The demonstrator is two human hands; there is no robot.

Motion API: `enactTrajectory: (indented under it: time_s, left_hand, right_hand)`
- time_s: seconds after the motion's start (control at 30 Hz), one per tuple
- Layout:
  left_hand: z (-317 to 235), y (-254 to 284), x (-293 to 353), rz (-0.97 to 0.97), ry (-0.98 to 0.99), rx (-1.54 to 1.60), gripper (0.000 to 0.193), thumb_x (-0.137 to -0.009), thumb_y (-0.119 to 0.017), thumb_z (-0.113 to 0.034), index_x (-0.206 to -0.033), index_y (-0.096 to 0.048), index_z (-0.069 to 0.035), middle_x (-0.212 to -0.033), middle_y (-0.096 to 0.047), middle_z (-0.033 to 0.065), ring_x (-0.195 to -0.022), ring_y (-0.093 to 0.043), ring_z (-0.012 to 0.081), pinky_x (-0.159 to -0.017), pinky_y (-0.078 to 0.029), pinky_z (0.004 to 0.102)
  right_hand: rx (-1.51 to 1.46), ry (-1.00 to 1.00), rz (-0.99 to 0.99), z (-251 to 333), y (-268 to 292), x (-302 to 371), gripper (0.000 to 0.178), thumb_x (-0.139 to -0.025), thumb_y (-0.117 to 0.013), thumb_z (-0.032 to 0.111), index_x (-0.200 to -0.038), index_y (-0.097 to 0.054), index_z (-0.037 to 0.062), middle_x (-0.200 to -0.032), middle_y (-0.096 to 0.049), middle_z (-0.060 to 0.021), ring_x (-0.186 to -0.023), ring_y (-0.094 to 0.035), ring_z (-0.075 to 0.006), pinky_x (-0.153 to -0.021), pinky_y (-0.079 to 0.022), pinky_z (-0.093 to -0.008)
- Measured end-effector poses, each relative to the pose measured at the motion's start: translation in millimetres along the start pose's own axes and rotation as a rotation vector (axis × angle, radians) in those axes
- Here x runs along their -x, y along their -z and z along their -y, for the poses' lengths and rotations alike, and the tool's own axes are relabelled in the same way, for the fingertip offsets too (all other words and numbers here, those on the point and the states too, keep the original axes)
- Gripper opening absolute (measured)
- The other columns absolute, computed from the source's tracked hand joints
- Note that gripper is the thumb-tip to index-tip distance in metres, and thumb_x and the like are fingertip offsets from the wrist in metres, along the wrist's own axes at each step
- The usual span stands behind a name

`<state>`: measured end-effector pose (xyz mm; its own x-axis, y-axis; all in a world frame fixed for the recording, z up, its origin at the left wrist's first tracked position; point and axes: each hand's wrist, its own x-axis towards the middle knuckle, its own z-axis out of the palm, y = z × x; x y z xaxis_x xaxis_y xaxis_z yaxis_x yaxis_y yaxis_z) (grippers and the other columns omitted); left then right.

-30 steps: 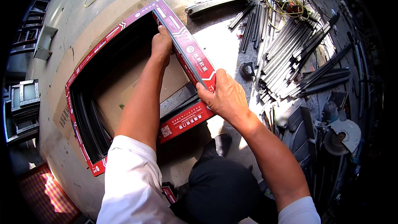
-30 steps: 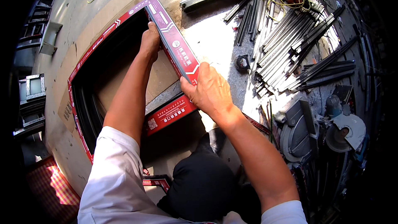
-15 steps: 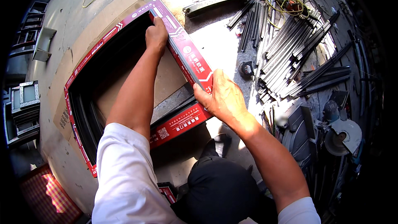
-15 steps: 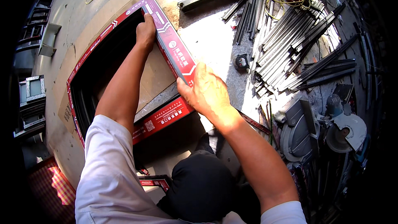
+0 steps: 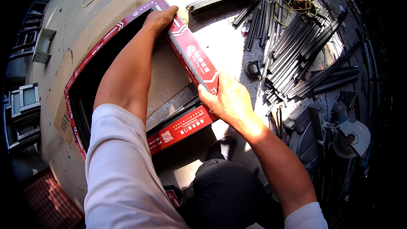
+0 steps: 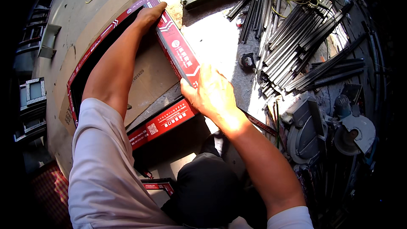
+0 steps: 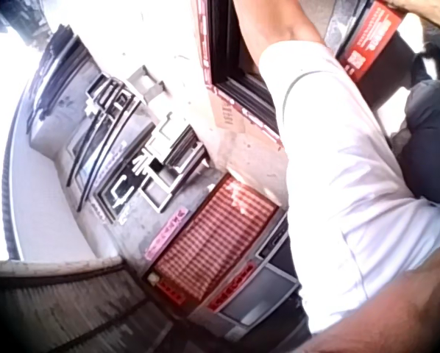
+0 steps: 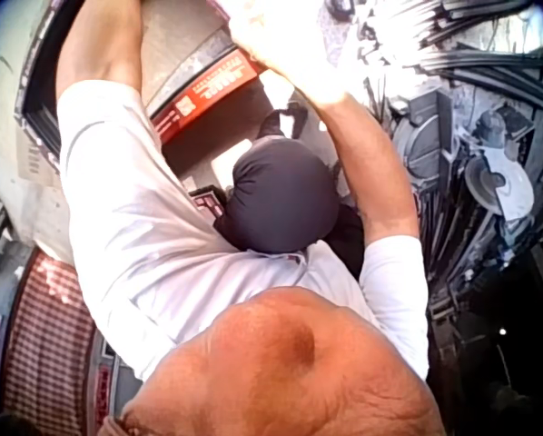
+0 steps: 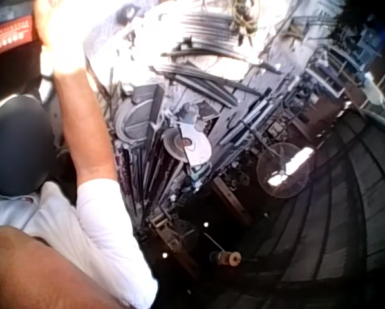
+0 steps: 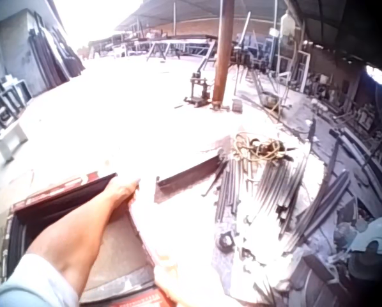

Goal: The person measures and cuts red and black metal profiles using a miter saw. They repeatedly measure the profiles, position them on the saw, cut them, and place the cut pieces into a cardboard box.

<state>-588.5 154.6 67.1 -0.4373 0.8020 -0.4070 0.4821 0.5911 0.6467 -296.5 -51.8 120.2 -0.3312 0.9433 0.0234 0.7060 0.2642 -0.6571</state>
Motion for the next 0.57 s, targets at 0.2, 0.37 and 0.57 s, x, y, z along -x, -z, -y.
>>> enactTrajectory:
  time_s: [0.2,0.37,0.57]
  left_hand:
    - [-2.9,9.8,12.8,-0.077,0.001,-0.088,0.073,-0.089,-0.066,-0.062,-0.121,-0.077,0.002,-0.133,-0.073,0.0197,-0.127,-0.066,0.026,-0.108,-0.046,0.0357]
    - [-3.3,7.5,7.2,-0.016,-0.027,-0.082,0.077,-0.085,-0.063,-0.063,-0.131,-0.073,-0.002,-0.148,-0.065,0.0205,-0.141,-0.059,0.0302,-0.115,-0.043,0.0379]
    - [8.7,3.0,-12.1,-0.051,-0.131,-0.103,0.065,-0.093,-0.063,-0.059,-0.119,-0.078,-0.001,-0.126,-0.076,0.0169,-0.12,-0.069,0.0264,-0.106,-0.046,0.0365]
  right_hand:
    - [-0.039,-0.047,0.098,7.3,0.8,-0.6,0.051,-0.092,-0.078,0.038,-0.113,-0.051,-0.0007,-0.1,-0.069,-0.03,-0.091,-0.072,-0.0469,-0.08,-0.06,-0.0534]
    - [-0.117,0.018,0.041,-10.4,-4.8,-0.9,0.043,-0.097,-0.074,0.036,-0.107,-0.053,0.0006,-0.098,-0.069,-0.0265,-0.081,-0.07,-0.0469,-0.072,-0.057,-0.0533]
    - [-0.541,-0.119,0.227,-13.7,23.6,8.8,0.041,-0.109,-0.062,0.038,-0.121,-0.061,-0.0012,-0.083,-0.072,-0.019,-0.077,-0.074,-0.0335,-0.072,-0.056,-0.0444]
